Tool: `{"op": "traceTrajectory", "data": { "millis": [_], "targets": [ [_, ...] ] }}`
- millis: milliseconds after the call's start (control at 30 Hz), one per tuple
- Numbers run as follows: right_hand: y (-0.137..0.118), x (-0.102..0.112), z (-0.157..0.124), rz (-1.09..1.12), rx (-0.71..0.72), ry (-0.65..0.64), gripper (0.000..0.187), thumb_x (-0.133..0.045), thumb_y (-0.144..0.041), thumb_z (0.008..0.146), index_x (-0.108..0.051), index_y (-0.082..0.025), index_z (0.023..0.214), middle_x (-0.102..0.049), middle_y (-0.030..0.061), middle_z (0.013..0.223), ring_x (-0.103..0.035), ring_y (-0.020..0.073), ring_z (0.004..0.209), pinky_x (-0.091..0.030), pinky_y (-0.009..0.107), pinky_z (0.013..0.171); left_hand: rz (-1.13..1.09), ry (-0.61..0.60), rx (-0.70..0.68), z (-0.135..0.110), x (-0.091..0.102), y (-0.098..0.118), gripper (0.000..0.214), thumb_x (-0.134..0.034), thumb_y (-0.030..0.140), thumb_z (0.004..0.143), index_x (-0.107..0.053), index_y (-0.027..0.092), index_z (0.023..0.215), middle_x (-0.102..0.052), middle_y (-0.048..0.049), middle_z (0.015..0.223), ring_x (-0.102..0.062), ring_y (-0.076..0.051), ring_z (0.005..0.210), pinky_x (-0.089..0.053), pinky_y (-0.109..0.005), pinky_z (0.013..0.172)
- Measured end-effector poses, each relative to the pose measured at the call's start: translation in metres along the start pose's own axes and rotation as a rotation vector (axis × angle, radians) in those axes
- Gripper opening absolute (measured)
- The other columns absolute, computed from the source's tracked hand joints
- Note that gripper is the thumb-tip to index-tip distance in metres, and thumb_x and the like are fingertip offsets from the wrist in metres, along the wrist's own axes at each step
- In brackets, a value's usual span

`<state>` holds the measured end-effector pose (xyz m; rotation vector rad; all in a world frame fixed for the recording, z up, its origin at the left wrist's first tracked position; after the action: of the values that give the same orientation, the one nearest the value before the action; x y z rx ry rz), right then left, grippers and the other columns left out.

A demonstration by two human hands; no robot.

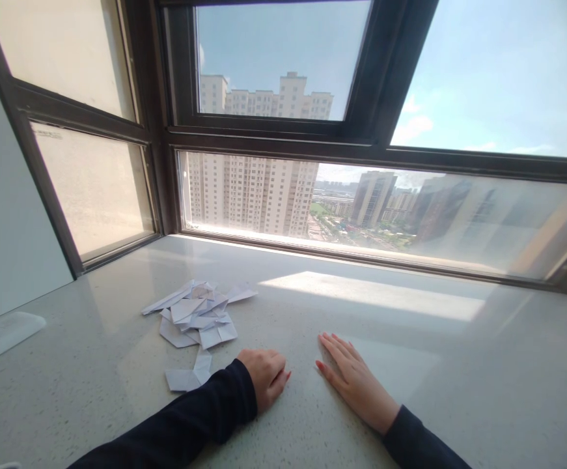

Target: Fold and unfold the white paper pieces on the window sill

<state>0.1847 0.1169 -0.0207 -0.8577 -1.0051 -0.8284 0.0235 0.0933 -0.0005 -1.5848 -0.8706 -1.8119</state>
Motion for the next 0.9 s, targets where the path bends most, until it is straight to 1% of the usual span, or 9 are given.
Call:
{"op": "traceTrajectory", "data": {
  "millis": [167, 300, 500, 800, 900],
  "targets": [
    [0.0003, 0.0009, -0.0005, -0.001, 0.009, 0.026, 0.05, -0.033, -0.047, 0.081, -0.048, -0.017, 0.118, -0.048, 0.0097, 0.123, -0.038, 0.0248, 0.117, -0.028, 0.046, 0.097, -0.007, 0.016, 0.01, -0.0002, 0.0005, -0.0009, 0.024, -0.028, 0.032, 0.082, -0.047, 0.019, 0.073, -0.059, -0.0034, 0.077, -0.057, -0.017, 0.066, -0.04, -0.025, 0.052],
    [0.0001, 0.0013, -0.001, -0.004, 0.016, 0.036, 0.049, -0.034, -0.047, 0.081, -0.048, -0.018, 0.118, -0.048, 0.0089, 0.123, -0.038, 0.0246, 0.117, -0.028, 0.046, 0.097, -0.006, 0.008, 0.0, 0.0004, -0.0008, -0.0012, 0.024, -0.028, 0.031, 0.082, -0.046, 0.018, 0.073, -0.059, -0.0034, 0.077, -0.057, -0.017, 0.066, -0.04, -0.025, 0.051],
    [-0.0005, 0.0006, -0.0009, -0.013, 0.016, 0.01, 0.05, -0.033, -0.046, 0.082, -0.046, -0.016, 0.12, -0.046, 0.0095, 0.124, -0.037, 0.025, 0.117, -0.029, 0.046, 0.097, -0.007, 0.012, -0.001, 0.0007, -0.0019, -0.0014, 0.025, -0.027, 0.031, 0.082, -0.046, 0.019, 0.073, -0.059, -0.0037, 0.076, -0.056, -0.017, 0.065, -0.04, -0.025, 0.052],
    [0.0008, 0.0002, -0.0022, -0.011, 0.038, 0.063, 0.048, -0.034, -0.045, 0.081, -0.046, -0.018, 0.118, -0.049, 0.0095, 0.122, -0.039, 0.0245, 0.116, -0.03, 0.046, 0.096, -0.023, 0.006, -0.005, 0.0002, -0.0015, -0.0017, 0.023, -0.028, 0.031, 0.082, -0.047, 0.019, 0.074, -0.059, -0.0044, 0.076, -0.056, -0.017, 0.066, -0.041, -0.025, 0.053],
    [0.0017, -0.0002, -0.0017, -0.01, 0.031, 0.06, 0.048, -0.034, -0.045, 0.081, -0.047, -0.017, 0.118, -0.049, 0.01, 0.122, -0.039, 0.0248, 0.116, -0.03, 0.046, 0.096, -0.03, 0.012, -0.004, 0.0002, -0.0014, -0.0016, 0.023, -0.028, 0.03, 0.082, -0.047, 0.019, 0.074, -0.059, -0.0044, 0.076, -0.056, -0.017, 0.066, -0.041, -0.025, 0.053]
  ]
}}
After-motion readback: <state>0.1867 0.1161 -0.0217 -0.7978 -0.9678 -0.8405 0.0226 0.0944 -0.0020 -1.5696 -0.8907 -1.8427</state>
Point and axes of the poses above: each hand's wrist, its own z-axis towards the middle knuckle, its own x-axis out of the back of the hand, y = z × x, the point moved 6 cm from there along z, towards the middle knuckle
